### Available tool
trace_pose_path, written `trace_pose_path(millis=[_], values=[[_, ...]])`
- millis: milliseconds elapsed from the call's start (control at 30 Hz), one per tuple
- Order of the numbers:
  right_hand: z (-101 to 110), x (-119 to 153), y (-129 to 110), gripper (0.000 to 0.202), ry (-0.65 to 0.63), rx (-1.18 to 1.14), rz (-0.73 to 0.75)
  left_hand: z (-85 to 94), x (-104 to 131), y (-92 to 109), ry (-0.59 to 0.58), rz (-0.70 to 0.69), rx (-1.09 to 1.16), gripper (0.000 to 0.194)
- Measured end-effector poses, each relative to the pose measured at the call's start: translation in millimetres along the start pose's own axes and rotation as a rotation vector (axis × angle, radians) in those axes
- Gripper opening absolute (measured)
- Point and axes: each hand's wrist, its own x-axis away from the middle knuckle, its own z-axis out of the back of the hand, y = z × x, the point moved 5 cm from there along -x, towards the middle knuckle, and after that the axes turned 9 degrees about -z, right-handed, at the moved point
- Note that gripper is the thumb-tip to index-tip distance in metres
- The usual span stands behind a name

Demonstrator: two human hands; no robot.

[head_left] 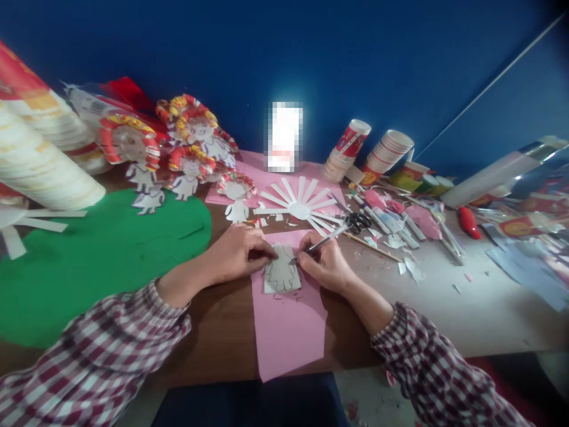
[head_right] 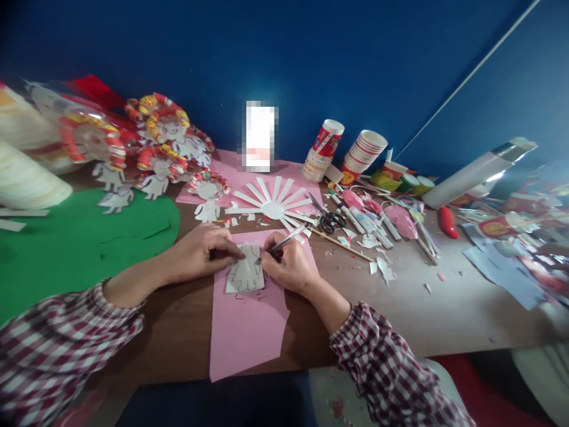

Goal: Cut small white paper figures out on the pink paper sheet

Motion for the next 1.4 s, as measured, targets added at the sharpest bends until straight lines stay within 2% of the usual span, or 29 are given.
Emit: trace_pose_path(millis=[333,500,667,900,1233,1400], values=[[1.5,-1.7,1.4,0.005,0.010,0.012,0.006,0.0,-0.1,1.5,-0.029,0.022,-0.024,0.015],[-0.8,-2.5,0.1,0.004,-0.071,-0.049,0.003,-0.6,1.6,3.2,-0.073,0.041,-0.065,0.020],[-0.4,-2.5,-4.8,0.007,-0.091,-0.026,0.042,-2.5,3.1,2.7,-0.104,0.036,-0.100,0.022],[-0.6,-3.5,-2.2,0.004,-0.094,-0.011,0.041,-2.9,2.8,2.8,-0.106,0.072,-0.075,0.023],[0.5,-3.9,0.5,0.005,-0.074,-0.006,0.027,-2.0,2.0,3.8,-0.117,0.099,-0.046,0.037],[1.5,-4.8,-2.2,0.006,-0.056,0.024,0.036,-1.5,0.6,5.7,-0.127,0.117,-0.064,0.033]])
